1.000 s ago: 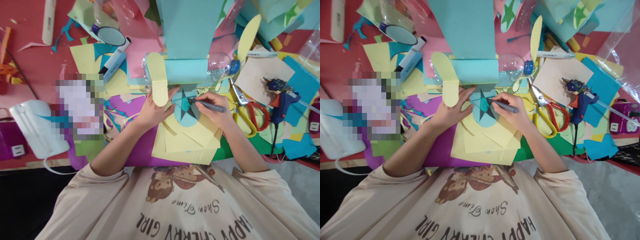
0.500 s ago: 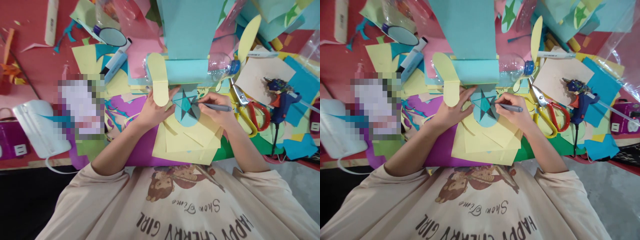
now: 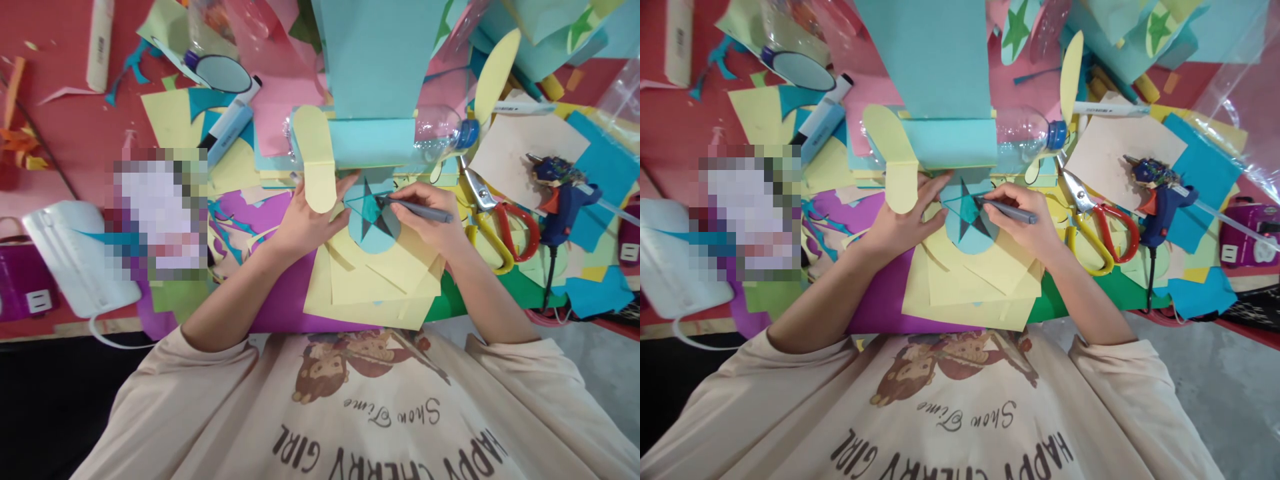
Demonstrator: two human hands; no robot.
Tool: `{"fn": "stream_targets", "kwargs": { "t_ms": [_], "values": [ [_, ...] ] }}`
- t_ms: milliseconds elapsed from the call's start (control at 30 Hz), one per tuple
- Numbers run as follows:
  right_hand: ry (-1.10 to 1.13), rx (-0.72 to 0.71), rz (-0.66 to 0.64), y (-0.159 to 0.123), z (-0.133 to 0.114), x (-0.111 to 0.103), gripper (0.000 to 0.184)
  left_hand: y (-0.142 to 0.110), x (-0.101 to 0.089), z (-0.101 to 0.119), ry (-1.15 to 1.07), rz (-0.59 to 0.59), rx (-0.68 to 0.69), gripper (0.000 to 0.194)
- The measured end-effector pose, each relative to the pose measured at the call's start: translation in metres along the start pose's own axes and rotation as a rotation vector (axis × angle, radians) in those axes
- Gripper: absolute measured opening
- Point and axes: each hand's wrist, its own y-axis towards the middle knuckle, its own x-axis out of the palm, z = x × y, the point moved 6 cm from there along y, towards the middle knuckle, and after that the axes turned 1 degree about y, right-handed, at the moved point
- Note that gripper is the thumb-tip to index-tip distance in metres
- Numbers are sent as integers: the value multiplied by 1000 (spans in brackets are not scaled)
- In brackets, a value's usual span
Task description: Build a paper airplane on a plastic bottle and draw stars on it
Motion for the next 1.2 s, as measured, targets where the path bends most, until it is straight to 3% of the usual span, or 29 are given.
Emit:
{"fn": "stream_targets", "kwargs": {
  "t_ms": [400,700,1000,1200],
  "values": [
    [-29,-15,13,0,-2,0,10,0,0,0,3,-2,-3,51],
    [-19,22,126,-1,-5,-9,7,0,0,-1,-9,-13,-18,52],
    [-34,20,113,-2,-4,-8,7,0,1,-2,-19,-6,-39,52],
    [-37,26,19,-2,-4,-2,10,1,1,-1,-8,-4,-21,52]
  ]
}}
